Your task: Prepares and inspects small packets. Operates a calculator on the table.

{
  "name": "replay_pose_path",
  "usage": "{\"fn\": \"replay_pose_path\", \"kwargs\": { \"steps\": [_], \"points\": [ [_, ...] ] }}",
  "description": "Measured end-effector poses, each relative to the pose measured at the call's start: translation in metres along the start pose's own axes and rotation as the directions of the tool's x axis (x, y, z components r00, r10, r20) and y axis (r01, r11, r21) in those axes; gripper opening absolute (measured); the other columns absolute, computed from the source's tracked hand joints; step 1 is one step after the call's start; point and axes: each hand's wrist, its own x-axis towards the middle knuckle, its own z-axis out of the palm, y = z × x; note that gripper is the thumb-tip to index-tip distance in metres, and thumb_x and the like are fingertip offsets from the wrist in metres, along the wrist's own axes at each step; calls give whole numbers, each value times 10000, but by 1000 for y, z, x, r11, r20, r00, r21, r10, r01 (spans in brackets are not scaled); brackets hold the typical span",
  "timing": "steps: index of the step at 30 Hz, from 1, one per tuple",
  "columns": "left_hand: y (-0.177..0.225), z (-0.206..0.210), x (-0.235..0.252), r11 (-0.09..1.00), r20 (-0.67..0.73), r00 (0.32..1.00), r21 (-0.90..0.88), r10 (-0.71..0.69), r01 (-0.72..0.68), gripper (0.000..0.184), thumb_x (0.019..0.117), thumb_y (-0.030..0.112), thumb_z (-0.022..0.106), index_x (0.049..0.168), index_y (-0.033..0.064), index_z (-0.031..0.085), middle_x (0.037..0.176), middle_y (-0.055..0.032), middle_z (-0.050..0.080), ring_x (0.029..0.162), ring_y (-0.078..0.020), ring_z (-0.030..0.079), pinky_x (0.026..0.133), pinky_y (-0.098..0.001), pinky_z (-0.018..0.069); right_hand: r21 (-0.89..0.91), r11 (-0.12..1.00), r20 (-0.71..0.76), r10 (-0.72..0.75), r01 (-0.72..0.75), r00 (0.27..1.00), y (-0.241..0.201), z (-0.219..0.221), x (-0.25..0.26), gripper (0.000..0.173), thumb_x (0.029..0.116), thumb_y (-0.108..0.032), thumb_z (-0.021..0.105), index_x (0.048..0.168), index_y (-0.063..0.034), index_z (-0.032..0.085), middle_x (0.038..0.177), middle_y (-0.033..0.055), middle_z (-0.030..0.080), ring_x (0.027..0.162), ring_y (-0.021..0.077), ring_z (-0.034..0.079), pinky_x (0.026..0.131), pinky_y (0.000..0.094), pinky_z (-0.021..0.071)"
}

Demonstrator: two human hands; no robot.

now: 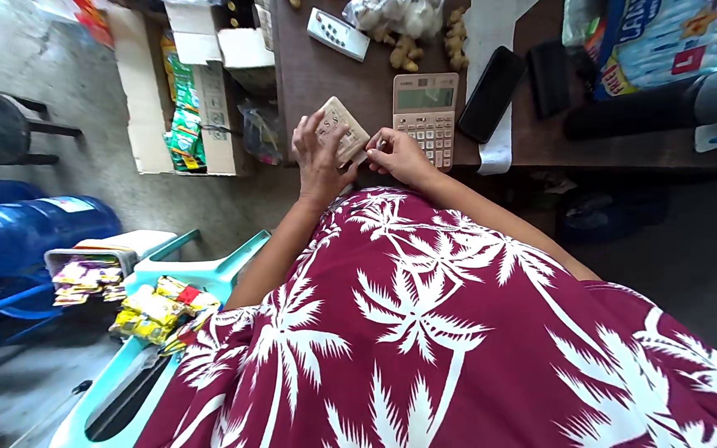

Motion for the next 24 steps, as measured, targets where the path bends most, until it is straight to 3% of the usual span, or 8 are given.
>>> {"fn": "replay_pose_path", "kwargs": {
  "steps": [3,6,9,13,16,18,21,24],
  "points": [
    [-2,1,5,991,77,989,47,124,-127,449,795,293,797,1227,204,713,1493,-204,507,1451,-506,332,1198,-679,175,-36,999,-8,-20,20,1000,-2,-8,-7,174,1012,-121,629,1143,-9,653,968,106,713,781,144,712,733,331,608],
    [-2,4,6,961,168,957,103,236,-255,613,788,420,840,1315,163,662,1497,-202,508,1435,-498,364,1196,-672,183,-1,999,-72,-37,37,997,4,-19,-19,184,1019,-130,618,1157,-11,649,926,87,706,752,126,692,701,315,598],
    [-3,14,7,950,181,946,107,270,-292,513,827,305,828,1268,96,670,1450,-207,550,1401,-466,436,1199,-637,230,45,997,-143,-62,69,988,19,-30,-33,199,1014,-94,603,1166,29,638,963,121,706,785,148,712,752,336,622],
    [-8,25,12,960,100,956,5,277,-279,222,942,181,691,1130,66,706,1363,-204,605,1369,-453,470,1192,-625,261,-10,999,-231,-37,36,972,48,-42,-57,199,1015,-116,607,1158,15,655,962,119,719,800,167,713,771,363,611],
    [-12,26,13,957,77,954,-55,289,-285,178,995,121,595,1112,55,712,1343,-210,616,1375,-448,467,1195,-622,252,25,999,-287,33,-27,957,71,-50,-74,197,1014,-98,611,1171,14,650,1024,136,716,819,178,715,769,367,610],
    [-13,25,15,953,102,948,-70,301,-295,187,1019,125,564,1115,38,698,1353,-222,605,1391,-453,448,1196,-635,235,83,995,-340,82,-57,937,82,-56,-84,192,1008,-59,597,1179,17,644,1098,148,702,852,180,711,787,365,605],
    [-14,21,20,946,154,934,-89,322,-311,209,1035,117,530,1130,11,683,1368,-242,586,1394,-472,434,1192,-660,218,162,983,-447,155,-90,881,95,-74,-91,204,994,-29,589,1185,16,646,1096,146,698,851,174,697,784,362,593],
    [-13,18,23,944,169,929,-79,329,-320,220,1037,108,517,1136,10,687,1368,-242,591,1392,-470,444,1193,-659,222,289,956,-586,225,-59,778,102,-101,-91,312,968,-1,623,1275,46,588,1172,162,674,897,180,690,806,355,591]
  ]
}}
